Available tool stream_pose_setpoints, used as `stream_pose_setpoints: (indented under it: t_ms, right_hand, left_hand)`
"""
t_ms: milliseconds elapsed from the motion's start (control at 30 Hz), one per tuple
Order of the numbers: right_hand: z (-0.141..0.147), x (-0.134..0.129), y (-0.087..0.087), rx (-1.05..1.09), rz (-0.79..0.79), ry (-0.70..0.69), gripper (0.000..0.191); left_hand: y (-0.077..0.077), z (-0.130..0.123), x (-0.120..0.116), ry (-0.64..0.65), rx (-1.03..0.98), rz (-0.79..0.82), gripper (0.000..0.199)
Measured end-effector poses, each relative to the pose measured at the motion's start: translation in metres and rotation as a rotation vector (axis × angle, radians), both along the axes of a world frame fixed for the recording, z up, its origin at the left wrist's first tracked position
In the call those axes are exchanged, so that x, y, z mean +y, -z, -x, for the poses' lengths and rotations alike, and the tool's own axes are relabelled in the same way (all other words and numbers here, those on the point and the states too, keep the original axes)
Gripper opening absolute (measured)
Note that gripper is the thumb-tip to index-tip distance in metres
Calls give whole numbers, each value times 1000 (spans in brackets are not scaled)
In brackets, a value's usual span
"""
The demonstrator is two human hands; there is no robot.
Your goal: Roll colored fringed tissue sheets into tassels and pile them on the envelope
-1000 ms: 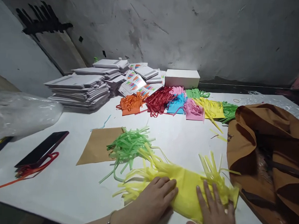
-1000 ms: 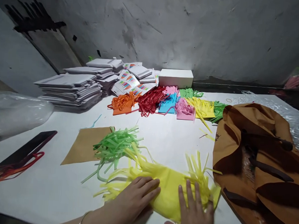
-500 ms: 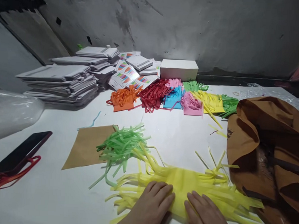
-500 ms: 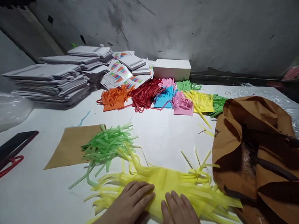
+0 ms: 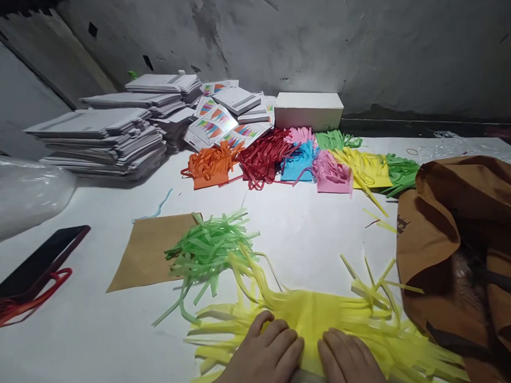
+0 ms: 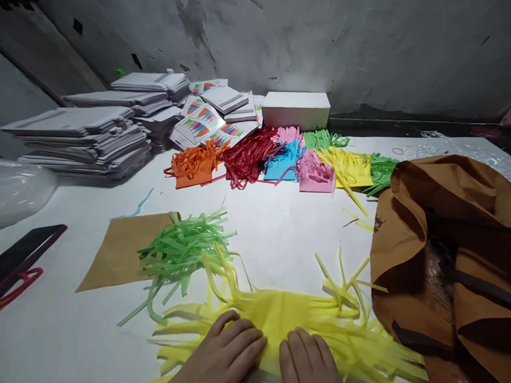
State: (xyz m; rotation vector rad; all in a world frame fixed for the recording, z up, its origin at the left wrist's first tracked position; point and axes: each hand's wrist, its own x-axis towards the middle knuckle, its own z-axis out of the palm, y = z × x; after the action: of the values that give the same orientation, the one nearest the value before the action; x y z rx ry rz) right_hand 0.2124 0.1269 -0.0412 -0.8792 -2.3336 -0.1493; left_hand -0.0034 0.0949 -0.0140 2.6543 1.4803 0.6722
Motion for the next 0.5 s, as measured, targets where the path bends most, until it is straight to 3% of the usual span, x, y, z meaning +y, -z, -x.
stream_pose_setpoints:
  t_ms: [167,267,500]
  right_hand:
    - [-10,2,2,42,32,5,35]
    - [-14,3,-2,40,49,8,36]
    - [-8,32,-33,-82,314,36,32]
  left_hand:
    - [3,1,0,9,-54,77,12]
    - [2,2,5,-3,-102,204,6]
    - [-35,3,53,-262,185,668,22]
